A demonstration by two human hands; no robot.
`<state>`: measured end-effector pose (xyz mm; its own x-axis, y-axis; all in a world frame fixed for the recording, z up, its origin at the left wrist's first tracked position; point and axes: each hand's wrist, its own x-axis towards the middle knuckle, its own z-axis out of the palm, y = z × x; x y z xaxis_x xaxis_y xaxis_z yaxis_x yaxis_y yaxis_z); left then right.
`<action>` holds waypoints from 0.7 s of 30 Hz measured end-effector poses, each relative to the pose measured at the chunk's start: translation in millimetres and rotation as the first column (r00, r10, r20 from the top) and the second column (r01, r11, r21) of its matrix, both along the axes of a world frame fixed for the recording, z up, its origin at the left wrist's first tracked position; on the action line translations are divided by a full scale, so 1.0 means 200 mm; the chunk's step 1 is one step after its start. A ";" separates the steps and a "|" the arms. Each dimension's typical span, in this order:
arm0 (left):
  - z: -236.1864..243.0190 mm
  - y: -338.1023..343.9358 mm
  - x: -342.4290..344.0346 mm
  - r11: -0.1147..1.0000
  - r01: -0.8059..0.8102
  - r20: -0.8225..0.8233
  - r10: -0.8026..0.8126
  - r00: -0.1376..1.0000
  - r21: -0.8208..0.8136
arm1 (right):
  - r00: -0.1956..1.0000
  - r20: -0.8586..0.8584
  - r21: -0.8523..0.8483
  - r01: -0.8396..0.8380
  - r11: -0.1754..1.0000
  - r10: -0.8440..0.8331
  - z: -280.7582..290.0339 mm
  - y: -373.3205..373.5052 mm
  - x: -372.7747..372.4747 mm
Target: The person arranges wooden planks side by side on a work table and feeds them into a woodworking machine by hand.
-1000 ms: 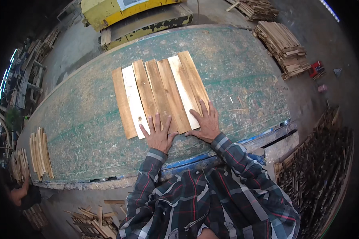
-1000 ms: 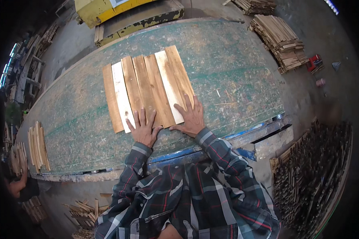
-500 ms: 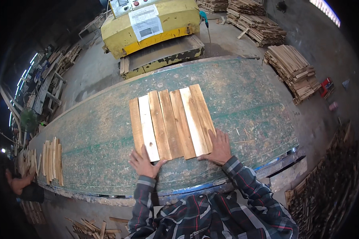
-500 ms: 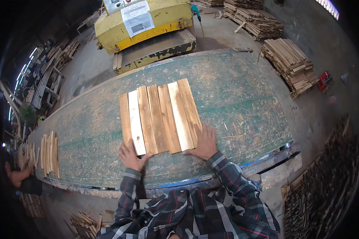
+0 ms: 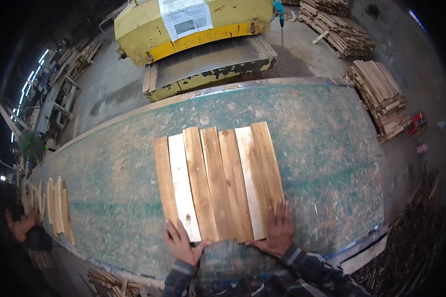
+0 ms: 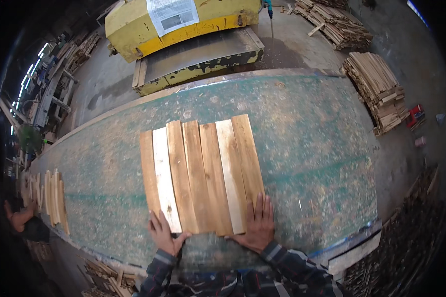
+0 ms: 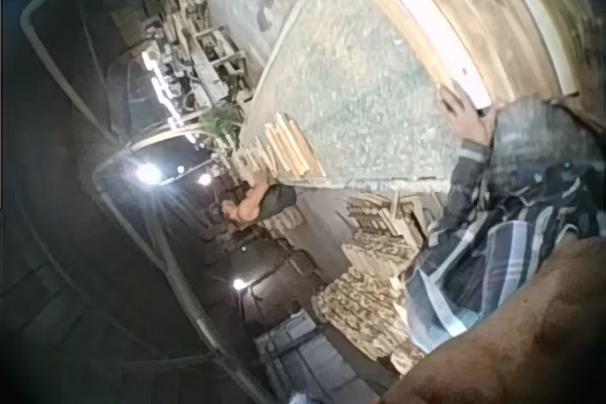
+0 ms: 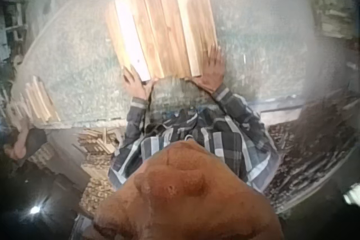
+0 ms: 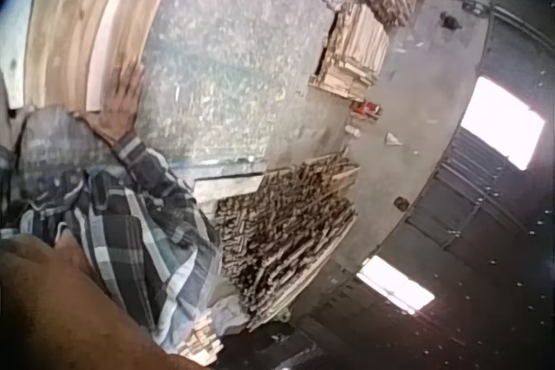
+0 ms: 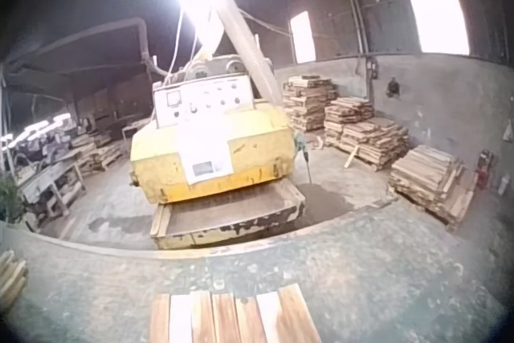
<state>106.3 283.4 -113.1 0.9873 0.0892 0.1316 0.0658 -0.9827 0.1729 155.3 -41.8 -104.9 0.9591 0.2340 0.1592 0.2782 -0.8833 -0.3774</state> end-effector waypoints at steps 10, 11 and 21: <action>-0.23 0.39 2.07 0.948 0.284 0.434 -0.317 0.843 0.142 | 0.962 0.262 -0.097 -0.055 0.994 0.079 -0.20 0.24 2.01; -0.14 0.38 2.47 0.996 0.064 0.332 -0.081 0.940 0.060 | 0.960 0.265 -0.025 -0.087 0.996 0.091 -0.02 0.26 2.41; 0.11 0.32 1.48 0.963 0.263 0.151 -0.252 0.956 -0.055 | 0.935 0.080 0.498 -0.337 0.799 0.345 0.08 0.09 1.61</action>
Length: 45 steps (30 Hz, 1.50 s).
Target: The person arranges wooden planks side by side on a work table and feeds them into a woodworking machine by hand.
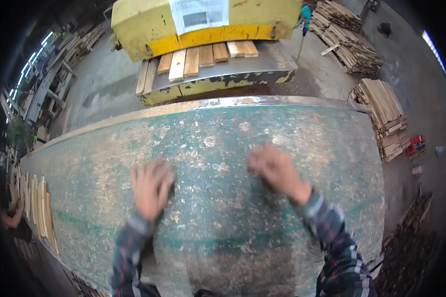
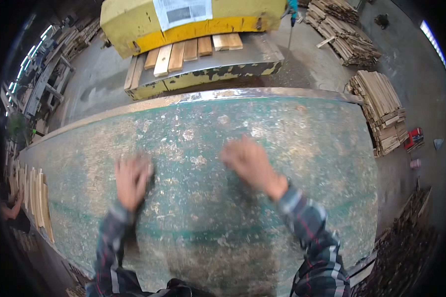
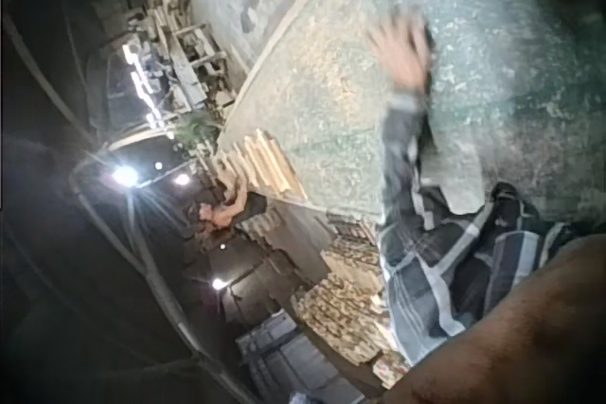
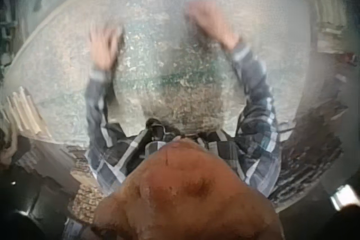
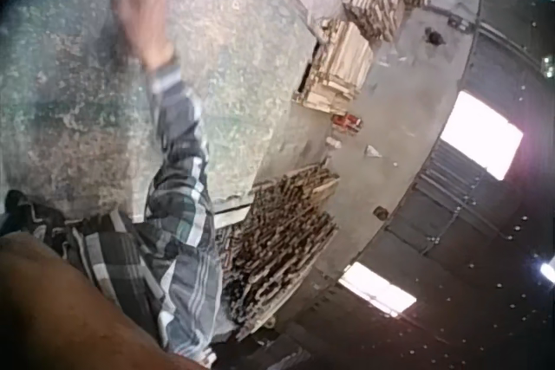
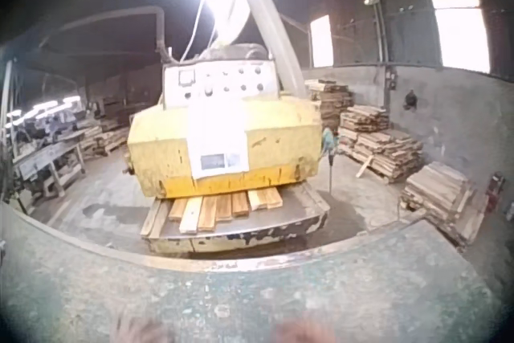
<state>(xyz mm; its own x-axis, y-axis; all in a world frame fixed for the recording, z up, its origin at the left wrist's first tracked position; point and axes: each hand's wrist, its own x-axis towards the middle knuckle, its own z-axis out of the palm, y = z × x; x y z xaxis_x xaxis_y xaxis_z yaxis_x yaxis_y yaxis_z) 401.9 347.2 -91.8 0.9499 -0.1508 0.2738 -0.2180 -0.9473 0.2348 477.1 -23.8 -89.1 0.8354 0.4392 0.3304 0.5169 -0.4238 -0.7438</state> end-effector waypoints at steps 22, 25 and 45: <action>-0.22 -0.26 -2.20 0.799 -0.550 -0.317 0.602 0.733 0.245 | 0.995 0.084 -0.427 0.091 0.900 -0.061 -0.20 0.31 -1.67; -0.14 -0.27 -2.18 0.799 -0.560 -0.246 0.601 0.760 0.220 | 0.974 0.187 -0.443 0.202 0.873 -0.130 -0.20 0.34 -1.66; -0.04 0.07 -2.46 0.774 -0.577 -0.156 0.556 0.816 -0.260 | 0.986 0.146 -0.595 0.157 0.789 -0.087 -0.21 0.36 -1.66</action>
